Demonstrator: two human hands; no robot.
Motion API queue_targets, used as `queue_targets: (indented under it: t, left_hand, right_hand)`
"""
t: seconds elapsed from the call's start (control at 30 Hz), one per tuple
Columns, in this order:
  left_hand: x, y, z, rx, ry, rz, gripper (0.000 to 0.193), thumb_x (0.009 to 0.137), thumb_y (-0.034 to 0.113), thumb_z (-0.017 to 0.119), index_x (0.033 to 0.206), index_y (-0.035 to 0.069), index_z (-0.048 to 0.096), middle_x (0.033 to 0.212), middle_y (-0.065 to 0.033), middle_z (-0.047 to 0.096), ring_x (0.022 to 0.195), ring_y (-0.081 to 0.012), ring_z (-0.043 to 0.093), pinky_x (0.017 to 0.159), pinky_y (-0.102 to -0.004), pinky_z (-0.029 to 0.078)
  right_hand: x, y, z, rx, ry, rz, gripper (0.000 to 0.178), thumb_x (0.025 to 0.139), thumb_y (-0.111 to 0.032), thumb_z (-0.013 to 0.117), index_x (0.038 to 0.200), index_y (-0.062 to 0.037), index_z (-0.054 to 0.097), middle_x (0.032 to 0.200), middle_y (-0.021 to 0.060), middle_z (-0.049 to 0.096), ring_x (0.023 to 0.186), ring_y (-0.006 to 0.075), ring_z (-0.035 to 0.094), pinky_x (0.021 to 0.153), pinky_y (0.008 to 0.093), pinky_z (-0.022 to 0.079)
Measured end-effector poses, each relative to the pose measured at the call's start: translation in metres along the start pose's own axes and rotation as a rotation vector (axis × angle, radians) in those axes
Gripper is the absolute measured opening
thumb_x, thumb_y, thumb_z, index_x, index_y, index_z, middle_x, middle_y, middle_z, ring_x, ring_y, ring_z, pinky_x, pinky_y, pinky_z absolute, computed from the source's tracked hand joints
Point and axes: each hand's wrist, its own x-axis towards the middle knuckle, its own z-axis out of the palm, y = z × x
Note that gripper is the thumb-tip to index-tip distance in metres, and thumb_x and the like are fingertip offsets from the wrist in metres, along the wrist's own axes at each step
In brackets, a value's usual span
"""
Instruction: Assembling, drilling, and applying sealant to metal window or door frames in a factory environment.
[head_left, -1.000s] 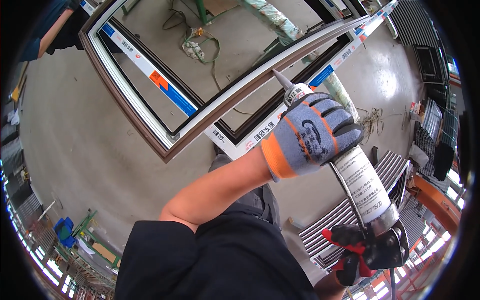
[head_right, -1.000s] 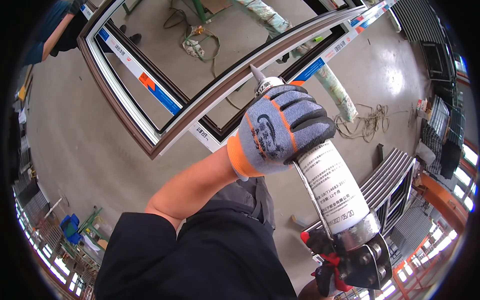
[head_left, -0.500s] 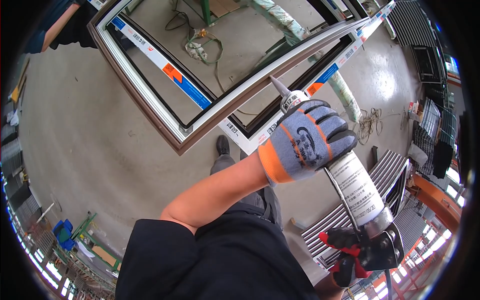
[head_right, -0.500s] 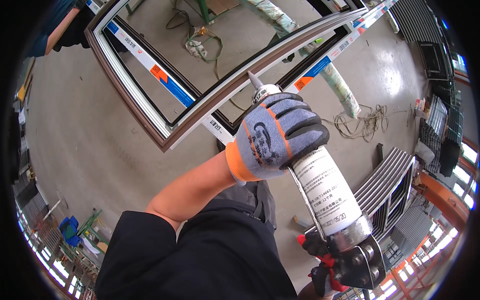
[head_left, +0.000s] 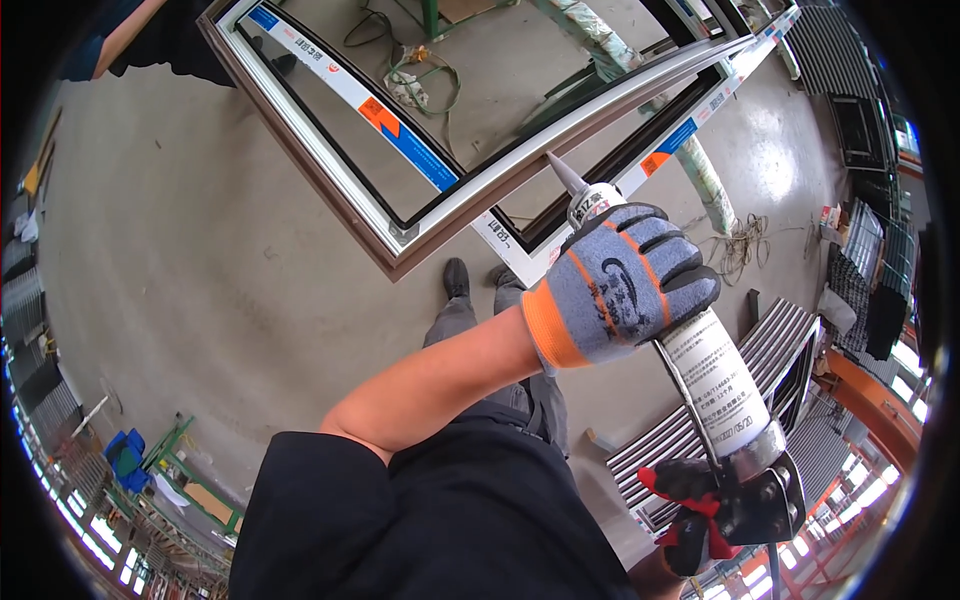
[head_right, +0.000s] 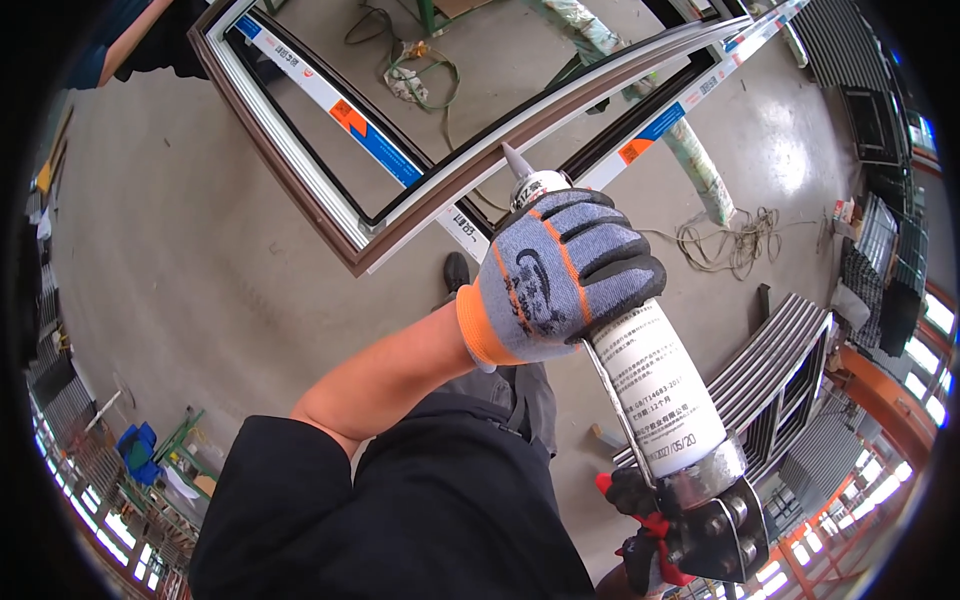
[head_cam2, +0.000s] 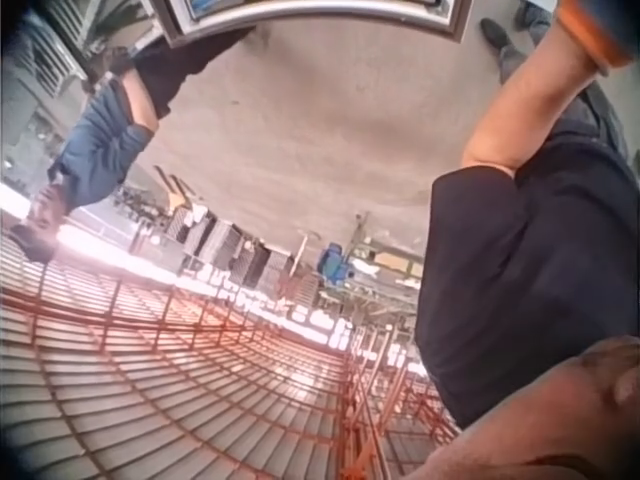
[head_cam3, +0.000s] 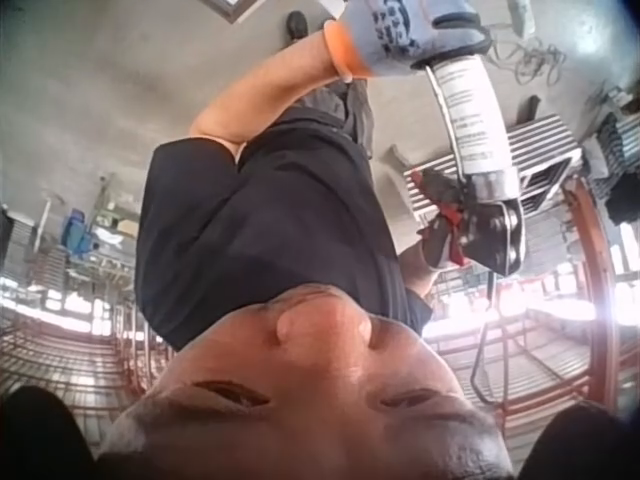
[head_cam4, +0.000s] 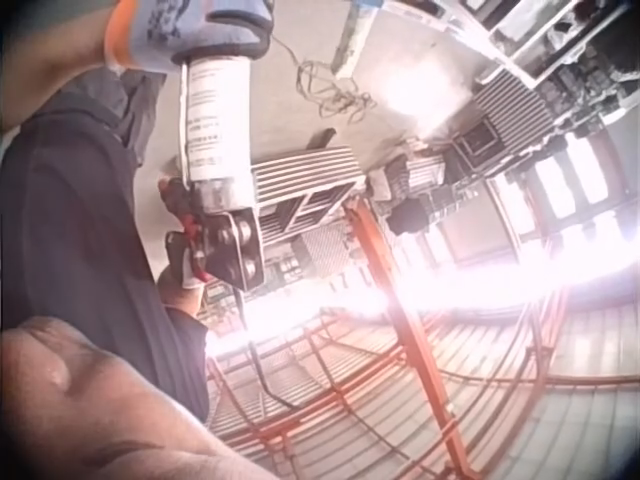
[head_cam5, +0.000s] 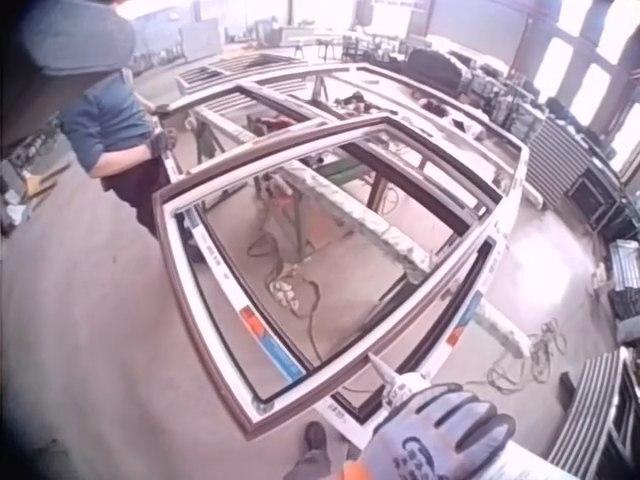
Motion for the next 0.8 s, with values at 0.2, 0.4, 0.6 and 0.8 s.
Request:
queue_targets:
  t: [0.2,0.4,0.6,0.8]
  left_hand:
    - [-0.009,0.012,-0.018,0.007,-0.008,-0.017,0.023,0.073,0.019,0.064,0.096,0.015,0.065,0.091,-0.0044,0.060,0.090,-0.0245,0.062,0.084,-0.0404,0.050]
    - [-0.023,0.020,-0.026,0.054,0.021,-0.018,0.032,0.060,0.018,0.072,0.092,0.018,0.067,0.092,-0.0026,0.066,0.089,-0.0235,0.066,0.086,-0.0403,0.053]
    - [-0.041,0.024,-0.036,0.023,-0.010,-0.022,0.027,0.074,0.019,0.063,0.101,0.016,0.066,0.099,-0.0054,0.062,0.095,-0.0265,0.062,0.088,-0.0415,0.049]
    - [-0.054,0.034,-0.049,0.031,-0.005,-0.041,0.027,0.073,0.019,0.063,0.100,0.016,0.066,0.099,-0.0049,0.062,0.095,-0.0263,0.061,0.088,-0.0407,0.048]
  right_hand:
    - [-0.013,-0.006,0.008,-0.007,-0.015,0.000,0.039,0.085,-0.030,0.058,0.096,0.0073,0.052,0.076,0.0188,0.057,0.069,0.0315,0.061,0.068,0.0464,0.052]
    - [-0.025,-0.005,0.013,-0.015,-0.032,0.002,0.039,0.085,-0.030,0.058,0.096,0.0073,0.052,0.076,0.0187,0.057,0.070,0.0316,0.061,0.069,0.0466,0.053]
    - [-0.034,0.001,0.016,-0.024,-0.050,0.002,0.039,0.085,-0.030,0.058,0.096,0.0072,0.052,0.076,0.0187,0.057,0.070,0.0316,0.061,0.069,0.0467,0.053]
    - [-0.048,0.009,0.017,-0.025,-0.084,-0.015,0.039,0.085,-0.030,0.058,0.096,0.0072,0.052,0.077,0.0186,0.057,0.071,0.0316,0.061,0.069,0.0469,0.053]
